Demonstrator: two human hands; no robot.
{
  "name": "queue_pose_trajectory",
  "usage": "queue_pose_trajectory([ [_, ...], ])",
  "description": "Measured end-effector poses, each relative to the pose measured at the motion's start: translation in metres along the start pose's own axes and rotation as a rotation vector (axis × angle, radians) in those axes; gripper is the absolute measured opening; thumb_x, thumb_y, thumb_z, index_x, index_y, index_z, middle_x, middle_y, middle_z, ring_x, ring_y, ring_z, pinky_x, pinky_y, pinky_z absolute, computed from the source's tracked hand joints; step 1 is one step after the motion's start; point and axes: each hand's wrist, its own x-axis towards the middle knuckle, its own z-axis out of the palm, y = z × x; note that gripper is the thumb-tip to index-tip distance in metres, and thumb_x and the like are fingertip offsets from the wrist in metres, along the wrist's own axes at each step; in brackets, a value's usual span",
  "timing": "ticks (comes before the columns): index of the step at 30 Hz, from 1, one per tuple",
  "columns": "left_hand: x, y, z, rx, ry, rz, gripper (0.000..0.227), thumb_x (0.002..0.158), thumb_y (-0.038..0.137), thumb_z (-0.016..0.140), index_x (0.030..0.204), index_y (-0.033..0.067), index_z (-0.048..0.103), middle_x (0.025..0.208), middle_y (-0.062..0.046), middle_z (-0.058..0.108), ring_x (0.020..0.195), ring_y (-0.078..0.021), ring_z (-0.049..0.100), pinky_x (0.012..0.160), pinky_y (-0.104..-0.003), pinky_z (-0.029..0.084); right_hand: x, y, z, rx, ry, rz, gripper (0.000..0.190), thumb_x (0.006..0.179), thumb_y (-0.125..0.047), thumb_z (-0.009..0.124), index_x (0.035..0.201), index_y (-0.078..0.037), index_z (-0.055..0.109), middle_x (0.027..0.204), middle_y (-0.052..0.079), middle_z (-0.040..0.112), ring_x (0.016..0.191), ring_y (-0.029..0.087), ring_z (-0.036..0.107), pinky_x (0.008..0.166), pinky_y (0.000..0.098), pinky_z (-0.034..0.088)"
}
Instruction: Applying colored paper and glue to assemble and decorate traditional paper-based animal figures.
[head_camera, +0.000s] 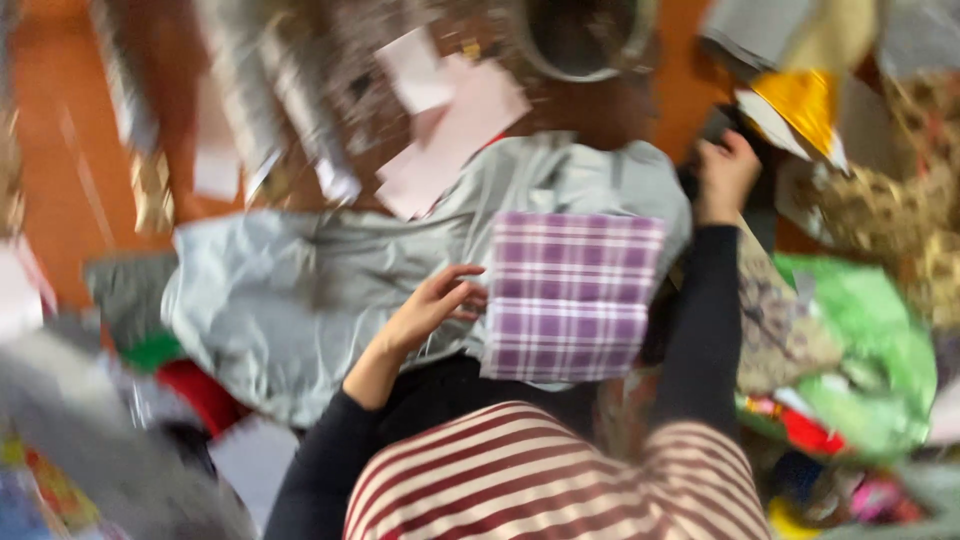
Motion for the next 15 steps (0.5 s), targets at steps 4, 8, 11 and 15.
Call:
queue_pose_trajectory([
  [4,-0.007,-0.013,-0.008,-0.065,0.134,0.082,0.045,0.105,0.029,0.054,0.144,0.0058,0.052,0.119,-0.009,0.071,0.104,-0.0156,0.068,0.089,-0.031,0.057,0.001,-0.011,-0.019,-0.303,-0.171,-0.089,0.019,0.095,-0.017,0.076,0.080,-0.010,0.069,0.068,-0.008,0.054,0.060,0.004,0.043,0.053,0.0259,0.034],
  [8,-0.001,-0.035,-0.020,-0.092,0.161,0.195,0.041,0.104,0.030,0.057,0.137,0.0058,0.058,0.113,-0.008,0.071,0.100,-0.0136,0.067,0.084,-0.031,0.058,-0.013,-0.049,-0.022,-0.219,-0.268,-0.155,0.018,0.106,-0.015,0.074,0.091,-0.007,0.066,0.082,-0.005,0.064,0.068,0.005,0.053,0.061,0.0239,0.045],
  [11,0.000,-0.036,-0.024,-0.106,0.201,0.236,0.038,0.103,0.030,0.057,0.132,0.0069,0.061,0.108,-0.007,0.072,0.098,-0.0138,0.068,0.081,-0.032,0.059,-0.015,-0.068,-0.026,-0.190,-0.269,-0.097,0.023,0.109,-0.013,0.072,0.092,-0.004,0.058,0.081,0.000,0.062,0.064,0.010,0.054,0.056,0.0270,0.044],
  [15,0.009,-0.043,-0.027,-0.097,0.214,0.274,0.035,0.102,0.030,0.057,0.128,0.0084,0.065,0.104,-0.007,0.073,0.090,-0.0152,0.068,0.077,-0.032,0.059,0.014,-0.059,-0.050,-0.321,-0.253,-0.172,0.023,0.108,-0.011,0.073,0.095,0.000,0.057,0.084,0.003,0.065,0.064,0.012,0.059,0.053,0.0294,0.048],
])
